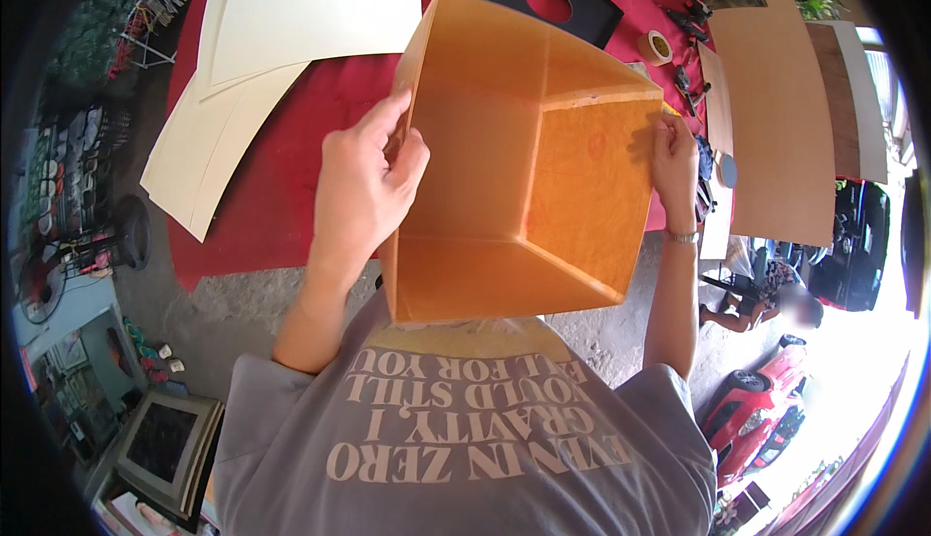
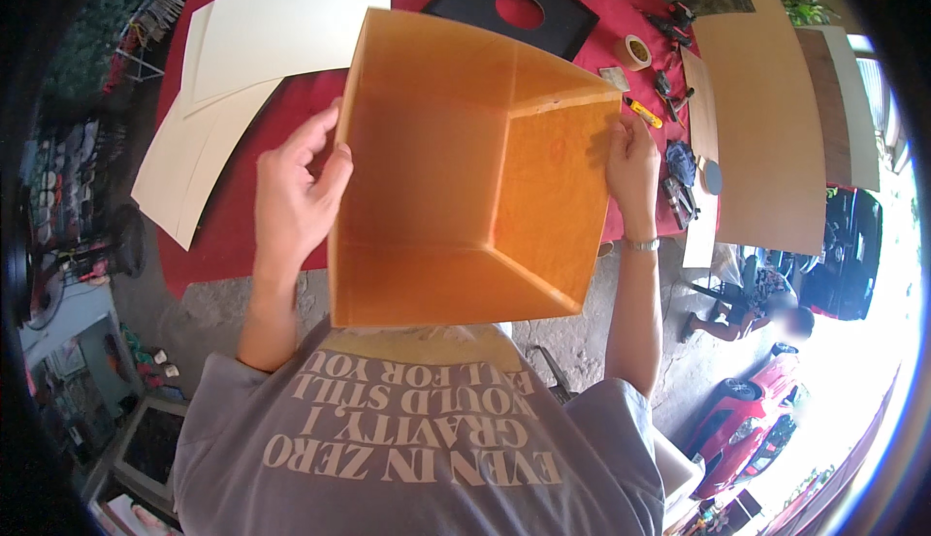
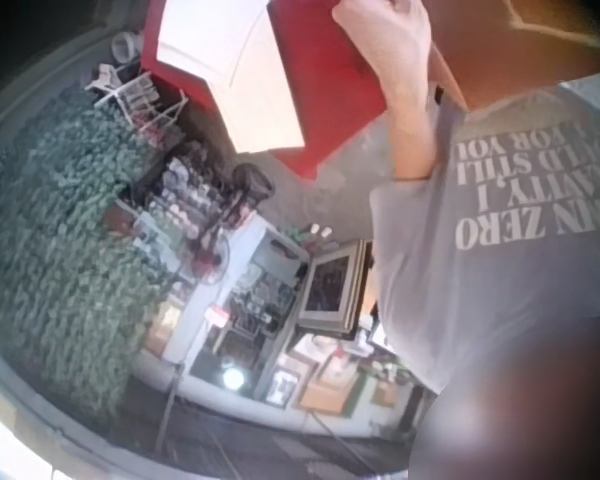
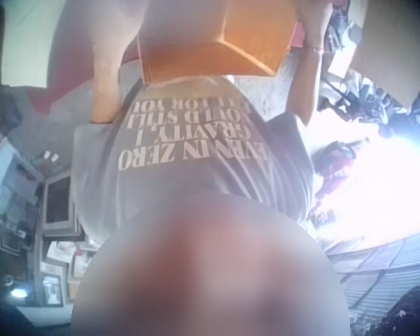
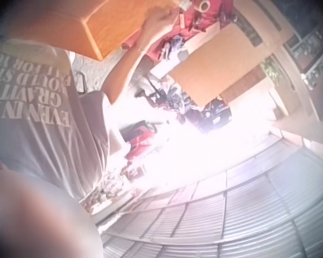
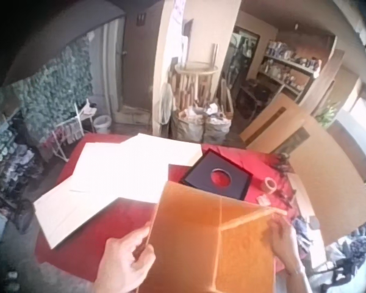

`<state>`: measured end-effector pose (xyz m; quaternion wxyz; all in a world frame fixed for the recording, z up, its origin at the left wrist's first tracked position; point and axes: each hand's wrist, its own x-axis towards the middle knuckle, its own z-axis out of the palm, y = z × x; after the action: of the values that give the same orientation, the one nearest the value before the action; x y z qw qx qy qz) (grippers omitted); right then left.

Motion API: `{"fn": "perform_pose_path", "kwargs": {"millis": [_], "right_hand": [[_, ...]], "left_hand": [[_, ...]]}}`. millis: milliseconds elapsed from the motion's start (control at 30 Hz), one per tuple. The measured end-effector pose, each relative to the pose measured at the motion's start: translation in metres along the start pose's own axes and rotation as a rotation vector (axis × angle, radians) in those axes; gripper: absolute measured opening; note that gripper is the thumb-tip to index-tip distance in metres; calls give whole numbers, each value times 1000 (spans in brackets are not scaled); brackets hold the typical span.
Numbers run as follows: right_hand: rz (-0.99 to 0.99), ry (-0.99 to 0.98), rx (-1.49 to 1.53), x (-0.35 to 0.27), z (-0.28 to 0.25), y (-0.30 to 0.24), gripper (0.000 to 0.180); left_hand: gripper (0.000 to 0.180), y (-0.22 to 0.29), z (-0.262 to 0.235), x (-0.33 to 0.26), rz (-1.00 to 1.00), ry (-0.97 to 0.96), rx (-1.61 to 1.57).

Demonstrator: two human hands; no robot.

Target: The person assembles a cardboard box by folding and taping its flaps. They repeatedly reach inside the box to press and smooth the interior seams, then rotate the box to work on different edges. The process continues until the box is fully taped and shaped.

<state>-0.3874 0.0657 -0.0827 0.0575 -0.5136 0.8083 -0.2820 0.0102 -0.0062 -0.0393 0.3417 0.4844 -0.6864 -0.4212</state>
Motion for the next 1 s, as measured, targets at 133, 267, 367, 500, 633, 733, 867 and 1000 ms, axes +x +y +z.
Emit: {"fn": "perform_pose_path", "kwargs": {"millis": [133,267,367,500,633,733,867,1000], "right_hand": [[174,-17,312,-25,-11,20,21],[306,-53,726,-59,-2,36,13],[439,-92,1028,-87,22,44,12],[569,-179,1278,-119,68,57,12],[641,-194,1350,-149,108,76,12],[705,-329,1413,-174,122,92,12],[632,-412,1226,-190,128,111,15],[529,-785,643,-178,122,132,37]], "left_hand": [[39,59,-8,11,141,-64,196],[39,124,-2,31,276,-146,452],[40,167,22,40,541,-181,655],[41,197,64,43,354,-323,936],[50,178,99,21,658,-318,979],[55,149,118,-4,696,-352,955],[61,123,129,-30,699,-390,905],[60,114,132,-35,709,-502,798]]}}
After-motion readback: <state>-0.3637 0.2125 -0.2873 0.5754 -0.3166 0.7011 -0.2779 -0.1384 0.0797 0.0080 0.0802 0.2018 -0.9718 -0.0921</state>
